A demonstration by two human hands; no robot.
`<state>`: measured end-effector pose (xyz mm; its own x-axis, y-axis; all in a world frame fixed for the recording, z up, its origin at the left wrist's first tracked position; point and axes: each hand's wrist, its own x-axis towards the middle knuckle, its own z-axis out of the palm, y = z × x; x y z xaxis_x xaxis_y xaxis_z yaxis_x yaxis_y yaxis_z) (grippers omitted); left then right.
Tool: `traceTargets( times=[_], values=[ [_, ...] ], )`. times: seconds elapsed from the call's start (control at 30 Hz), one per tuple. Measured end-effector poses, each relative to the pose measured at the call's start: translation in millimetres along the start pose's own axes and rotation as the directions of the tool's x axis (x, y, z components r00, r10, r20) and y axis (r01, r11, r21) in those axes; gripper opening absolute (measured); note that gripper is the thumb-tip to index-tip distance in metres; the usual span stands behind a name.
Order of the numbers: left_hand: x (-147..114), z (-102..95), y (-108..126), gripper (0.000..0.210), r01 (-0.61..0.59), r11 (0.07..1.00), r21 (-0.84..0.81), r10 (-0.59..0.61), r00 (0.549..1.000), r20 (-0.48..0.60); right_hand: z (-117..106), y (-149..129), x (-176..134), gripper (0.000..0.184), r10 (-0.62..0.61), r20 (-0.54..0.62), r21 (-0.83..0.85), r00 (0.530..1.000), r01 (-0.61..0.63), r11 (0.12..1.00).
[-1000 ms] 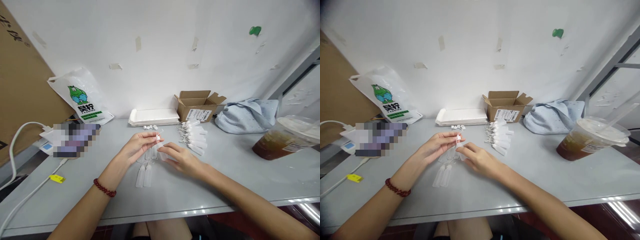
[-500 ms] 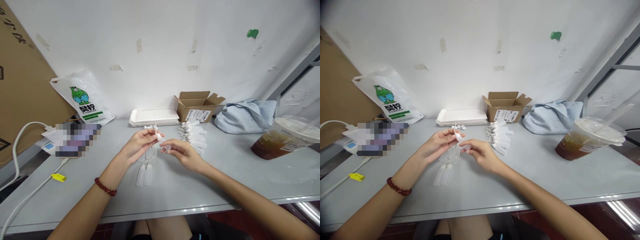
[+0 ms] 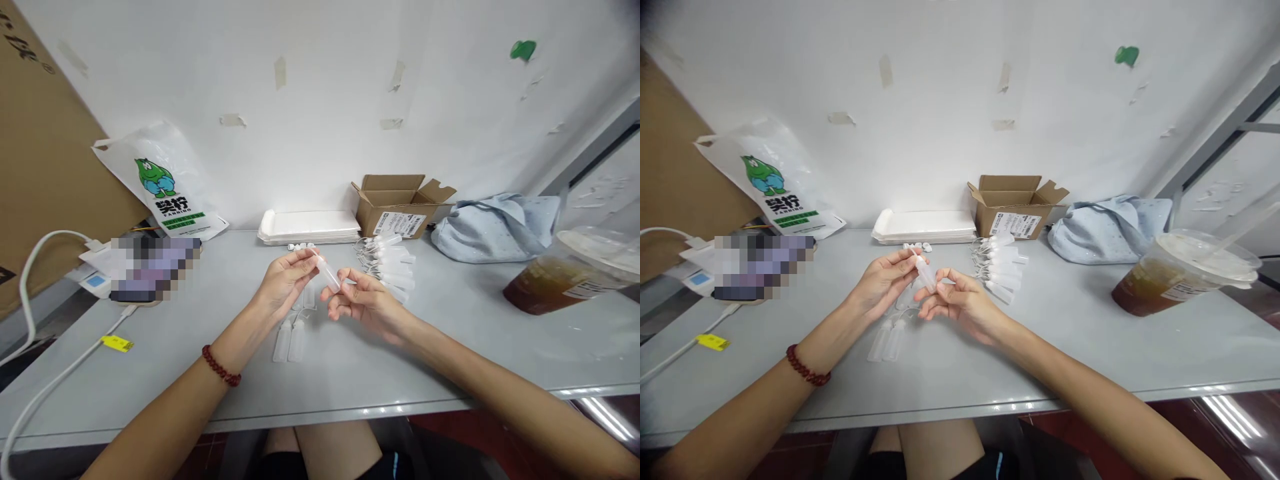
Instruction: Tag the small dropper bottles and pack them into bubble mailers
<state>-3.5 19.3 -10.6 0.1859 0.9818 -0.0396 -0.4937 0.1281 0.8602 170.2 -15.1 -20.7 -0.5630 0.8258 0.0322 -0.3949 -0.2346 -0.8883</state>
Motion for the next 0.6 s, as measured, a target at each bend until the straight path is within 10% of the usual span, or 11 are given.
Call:
traceTargets(
  times=[0.27, 0.6],
  values=[
    [-5, 7.3, -4, 0.019, -0.082, 0.986, 0.144, 0.081, 0.997, 0.011, 2, 1, 0, 0.025, -0.139, -0.098, -0.341, 0.985, 0.098, 0.935],
    [-6, 8.7, 1, 0.017, -0.072, 0.997, 0.022, 0.071, 0.996, 0.056, 8, -16, -4, 0.03, 0.113, -0.062, 0.022, 0.992, -0.112, 0.994]
  ],
)
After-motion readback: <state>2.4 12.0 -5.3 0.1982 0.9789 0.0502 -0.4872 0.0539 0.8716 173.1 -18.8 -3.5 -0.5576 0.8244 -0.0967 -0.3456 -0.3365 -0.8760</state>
